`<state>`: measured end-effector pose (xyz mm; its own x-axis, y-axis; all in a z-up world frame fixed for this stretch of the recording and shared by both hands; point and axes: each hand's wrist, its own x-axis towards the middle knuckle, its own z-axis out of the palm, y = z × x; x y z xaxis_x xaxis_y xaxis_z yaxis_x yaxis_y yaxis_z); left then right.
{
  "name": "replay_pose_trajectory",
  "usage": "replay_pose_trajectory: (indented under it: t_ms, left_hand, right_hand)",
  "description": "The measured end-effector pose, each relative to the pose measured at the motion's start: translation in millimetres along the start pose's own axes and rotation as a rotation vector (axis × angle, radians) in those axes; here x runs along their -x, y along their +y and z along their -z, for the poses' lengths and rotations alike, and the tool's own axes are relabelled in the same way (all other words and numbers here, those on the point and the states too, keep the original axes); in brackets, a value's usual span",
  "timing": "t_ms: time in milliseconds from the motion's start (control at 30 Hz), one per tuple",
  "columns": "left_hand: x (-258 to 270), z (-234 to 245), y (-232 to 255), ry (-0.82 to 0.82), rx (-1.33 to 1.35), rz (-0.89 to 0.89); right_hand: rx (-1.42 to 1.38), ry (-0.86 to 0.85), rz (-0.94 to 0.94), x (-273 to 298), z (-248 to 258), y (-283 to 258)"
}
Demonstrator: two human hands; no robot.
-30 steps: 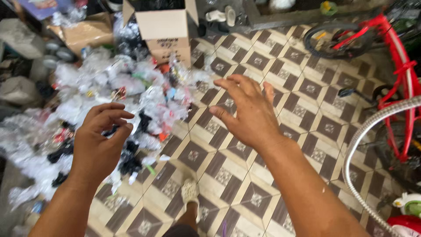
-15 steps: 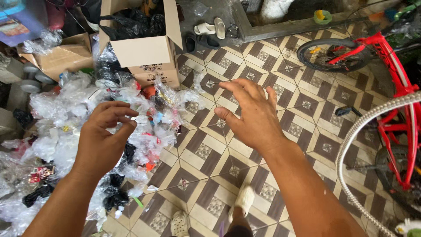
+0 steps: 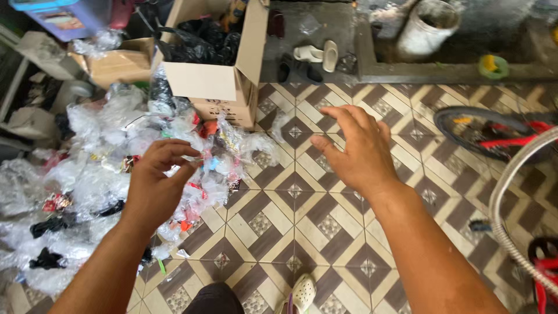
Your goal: The person sorts through a pile of waste on a tiled floor, picking up various items including plastic bags, bubble wrap, and food packaging. They separate the items by hand and place them into a large white sack, occasionally adjusting the contents within the bag.
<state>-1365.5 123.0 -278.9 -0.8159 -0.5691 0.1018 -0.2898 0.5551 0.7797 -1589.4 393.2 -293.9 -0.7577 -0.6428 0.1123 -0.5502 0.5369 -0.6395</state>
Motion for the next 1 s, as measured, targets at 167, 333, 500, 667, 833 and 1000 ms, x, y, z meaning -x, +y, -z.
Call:
replay_pose_trajectory:
  t_ms: [167, 333, 500, 667, 833, 1000]
  left_hand:
    - [-22.1, -18.0, -0.6, 0.004, 0.098, 0.138]
    - [-72.2, -42.4, -27.1, -0.017, 0.038, 0.255]
    - [-153.6, -90.4, -42.7, -0.13, -0.043, 0.166]
    - [-220.8, -141.0, -46.7, -0.253, -0.038, 0.141]
    - [-255.8, -191.5, -55.6, -0.341, -0.076, 0.123]
    - [-268.8, -250.0, -82.2, -0.352, -0.161, 0.162]
  right_hand:
    - [0.017, 0.006, 0.024, -47.9, -9.9, 35.3]
    - [-0.02, -0.076, -0.131, -97.3, -41.2, 63.1]
    - [-0.011, -0.068, -0.223, -138.4, -55.1, 96.5]
    - [0.007, -0.136, -0.409, -161.7, -69.5, 150.0]
    - [-0.007, -0.265, -0.586, -176.2, -100.7, 208.2]
    - [-0.004, -0.378, -0.607, -186.3, -145.4, 275.7]
